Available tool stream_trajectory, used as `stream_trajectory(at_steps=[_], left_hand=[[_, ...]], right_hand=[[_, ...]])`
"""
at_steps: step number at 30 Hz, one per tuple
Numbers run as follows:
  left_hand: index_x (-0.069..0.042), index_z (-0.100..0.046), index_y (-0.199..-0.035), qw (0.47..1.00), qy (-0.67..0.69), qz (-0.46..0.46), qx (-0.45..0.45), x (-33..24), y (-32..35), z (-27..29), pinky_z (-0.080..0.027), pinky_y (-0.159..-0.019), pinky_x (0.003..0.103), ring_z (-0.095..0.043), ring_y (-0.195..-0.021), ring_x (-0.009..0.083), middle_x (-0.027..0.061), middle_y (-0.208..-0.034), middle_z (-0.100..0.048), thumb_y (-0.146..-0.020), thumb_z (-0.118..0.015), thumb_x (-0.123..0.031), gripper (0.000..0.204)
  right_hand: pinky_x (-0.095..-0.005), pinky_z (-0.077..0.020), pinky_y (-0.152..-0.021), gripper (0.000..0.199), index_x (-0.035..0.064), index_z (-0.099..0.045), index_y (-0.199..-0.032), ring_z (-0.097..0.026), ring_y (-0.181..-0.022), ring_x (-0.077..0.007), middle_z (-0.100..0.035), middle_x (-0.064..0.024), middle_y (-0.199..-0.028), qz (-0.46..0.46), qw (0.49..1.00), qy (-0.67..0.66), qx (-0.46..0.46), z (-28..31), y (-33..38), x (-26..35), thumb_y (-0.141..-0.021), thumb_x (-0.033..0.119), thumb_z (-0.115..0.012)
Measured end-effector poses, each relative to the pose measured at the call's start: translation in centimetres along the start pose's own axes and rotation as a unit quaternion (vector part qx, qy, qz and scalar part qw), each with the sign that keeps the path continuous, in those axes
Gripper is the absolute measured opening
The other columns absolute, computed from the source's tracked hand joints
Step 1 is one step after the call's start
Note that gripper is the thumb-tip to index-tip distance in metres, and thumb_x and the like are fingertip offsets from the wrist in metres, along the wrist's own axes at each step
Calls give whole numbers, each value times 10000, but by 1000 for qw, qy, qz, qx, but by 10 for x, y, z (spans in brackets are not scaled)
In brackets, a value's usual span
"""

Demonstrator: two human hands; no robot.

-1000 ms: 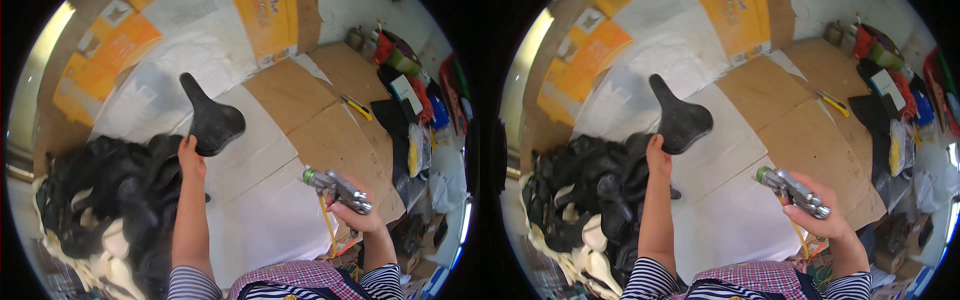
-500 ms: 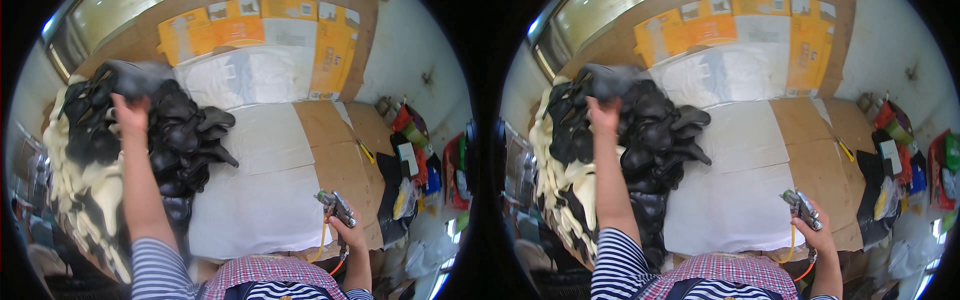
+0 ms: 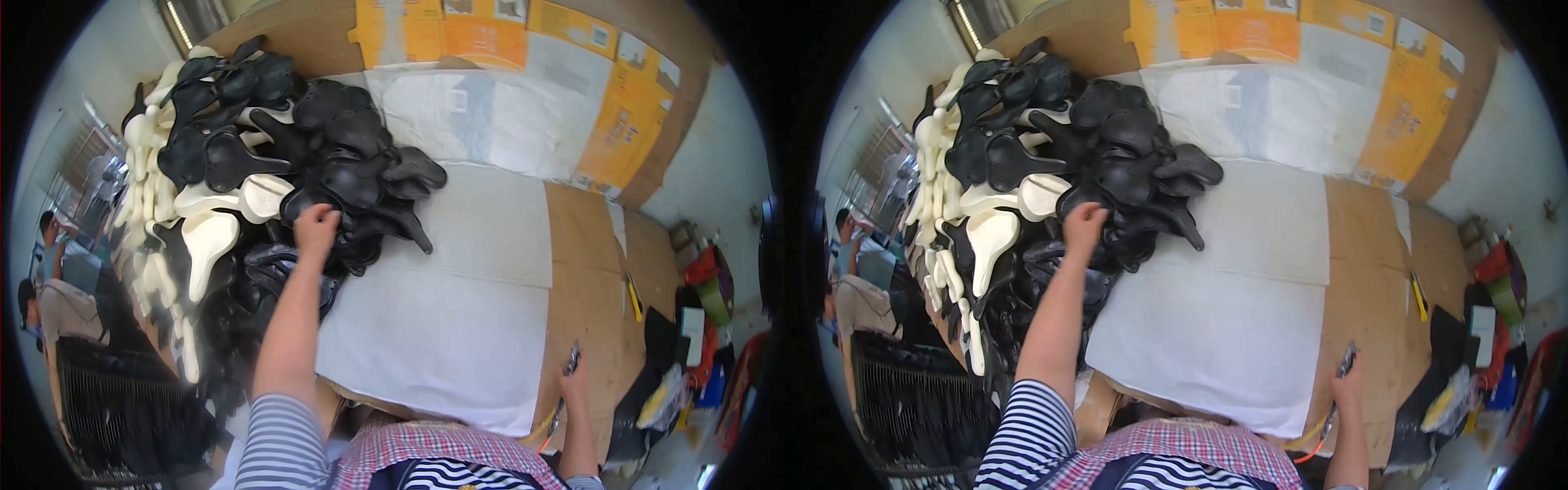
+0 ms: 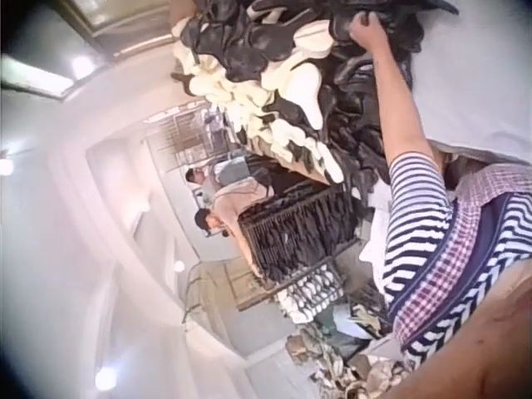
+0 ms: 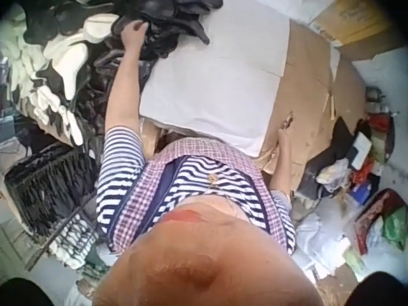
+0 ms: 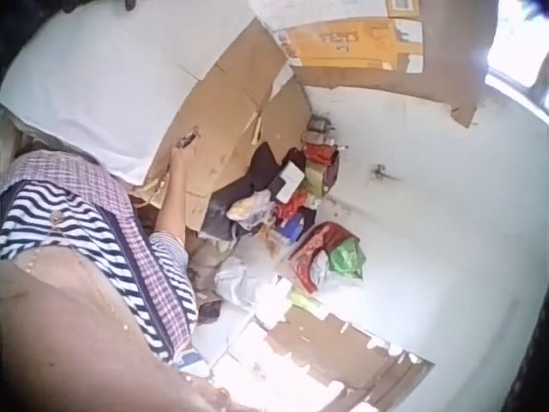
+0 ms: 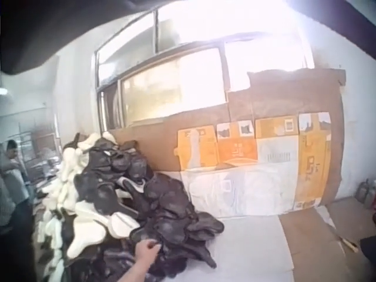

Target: Sorting bicycle saddle foam and covers, then applying adhesive with a spray gun.

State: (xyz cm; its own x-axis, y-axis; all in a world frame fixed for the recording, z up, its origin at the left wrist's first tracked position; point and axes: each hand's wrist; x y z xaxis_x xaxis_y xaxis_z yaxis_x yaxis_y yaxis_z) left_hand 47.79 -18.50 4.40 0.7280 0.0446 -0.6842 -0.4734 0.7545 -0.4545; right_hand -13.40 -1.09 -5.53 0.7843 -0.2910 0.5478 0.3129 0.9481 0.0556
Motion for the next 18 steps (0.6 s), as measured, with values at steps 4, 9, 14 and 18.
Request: stream_trajectory(at_steps=[4,9,14,18], left_hand=[[-78,-644,-947,951,-258,-170,6,-48,5,-77,-400,-881,393,-535,-982,288,99,-994,-604,-641,-751,-268,375],[-96,-585,-956,926,-325,-184,59,-37,-19,-100,-360,-889,433,-501,-1004,282,95,-1021,-569,-681,-724,-206,327],[-57,-564,-889,958,-117,-239,105,-92,-66,-14,-439,-690,364,-553,-749,319,113,-798,-584,-785,-634,-178,174],[-47,-585,-906,978,197,-27,56,-111,-154,102,-476,-668,388,-593,-744,234,81,-806,-614,-874,-542,-332,290]], right_hand=[[-417,-437,-885,693,25,-373,-1301,-552,-1022,-382,-555,-239,-1104,-25,998,48,15,12,3,-1,-675,113,-656],[-440,-442,-863,684,22,-387,-1272,-560,-992,-405,-568,-250,-1067,20,997,64,35,13,-6,0,-659,119,-675],[-449,-440,-845,622,13,-435,-1211,-563,-963,-410,-576,-247,-1029,-40,994,72,76,23,-32,24,-645,106,-676],[-457,-424,-876,578,-3,-466,-1176,-534,-1013,-410,-559,-247,-1070,-66,982,105,141,24,-46,45,-650,106,-680]])
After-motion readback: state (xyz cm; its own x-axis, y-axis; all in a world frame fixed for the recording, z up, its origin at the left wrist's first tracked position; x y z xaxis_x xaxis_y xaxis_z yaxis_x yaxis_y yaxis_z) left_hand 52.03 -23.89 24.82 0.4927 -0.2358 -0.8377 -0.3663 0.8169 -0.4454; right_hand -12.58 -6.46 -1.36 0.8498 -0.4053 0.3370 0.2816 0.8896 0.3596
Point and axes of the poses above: each hand's wrist, its own y-axis away from the middle knuckle, its own z-axis out of the back of the hand, x = y × z
